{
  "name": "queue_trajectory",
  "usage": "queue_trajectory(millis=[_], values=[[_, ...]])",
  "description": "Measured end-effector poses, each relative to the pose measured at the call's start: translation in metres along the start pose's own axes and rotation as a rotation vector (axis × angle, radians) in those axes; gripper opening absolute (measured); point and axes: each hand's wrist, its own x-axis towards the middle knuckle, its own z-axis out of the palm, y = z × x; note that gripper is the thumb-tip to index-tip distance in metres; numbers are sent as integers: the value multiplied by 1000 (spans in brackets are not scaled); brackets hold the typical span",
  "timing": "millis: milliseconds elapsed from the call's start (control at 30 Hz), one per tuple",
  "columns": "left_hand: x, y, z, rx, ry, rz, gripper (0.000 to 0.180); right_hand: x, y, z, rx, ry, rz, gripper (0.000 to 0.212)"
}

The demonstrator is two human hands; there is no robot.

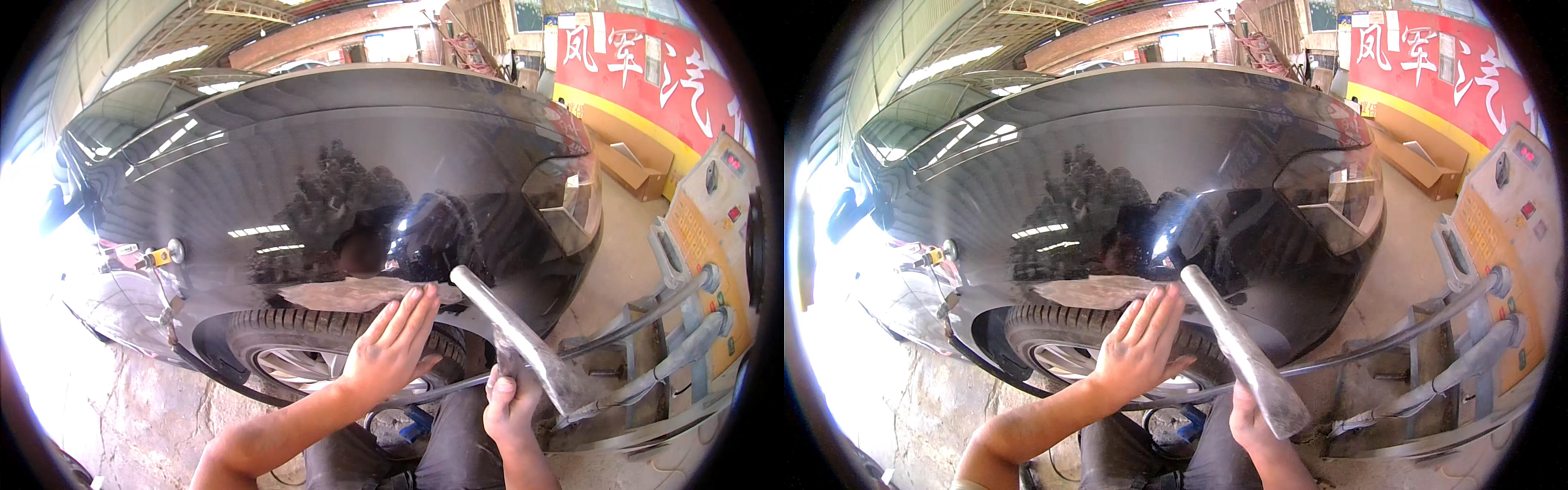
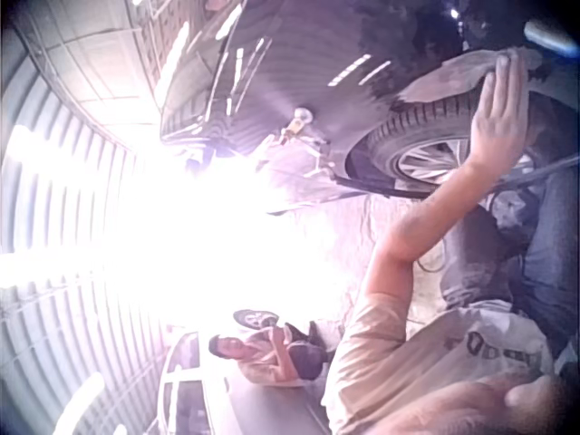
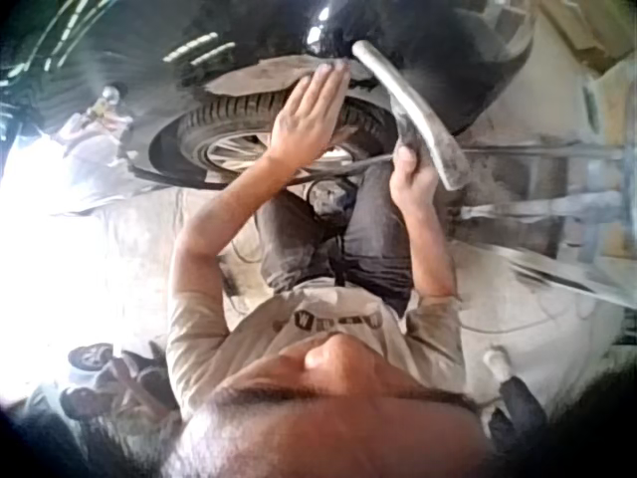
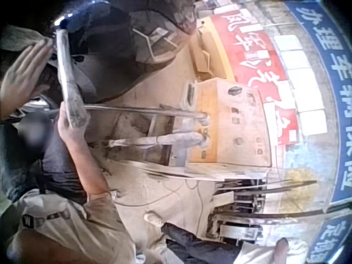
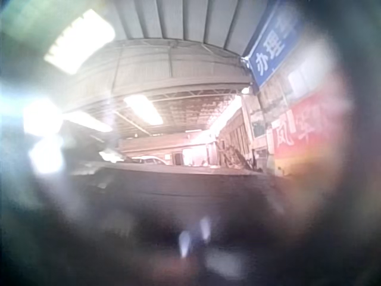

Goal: The person uses a hammer and a metal dolly to tap and flatten a dent on the rear quarter panel of a black car. They repeatedly tap the dolly against the panel while holding it in place with their other hand, working around the wheel arch.

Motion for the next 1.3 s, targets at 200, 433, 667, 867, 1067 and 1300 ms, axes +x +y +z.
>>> queue_trajectory(millis=[200,433,667,867,1067,1300], values=[[-22,-3,10,3,-6,21,77,3,-1,2,-88,-73,-2,30],[-22,-3,11,-27,-9,13,76,17,-13,12,-149,-8,-58,58],[-22,0,13,-56,-5,7,76,7,4,10,-128,-16,-16,61],[-21,-1,12,-33,-8,0,76,6,-8,8,-40,-12,29,64],[-21,1,11,-33,-4,-14,77,6,8,11,-71,21,-31,60],[-21,1,7,-58,-29,-9,78,9,15,13,-52,32,40,63]])
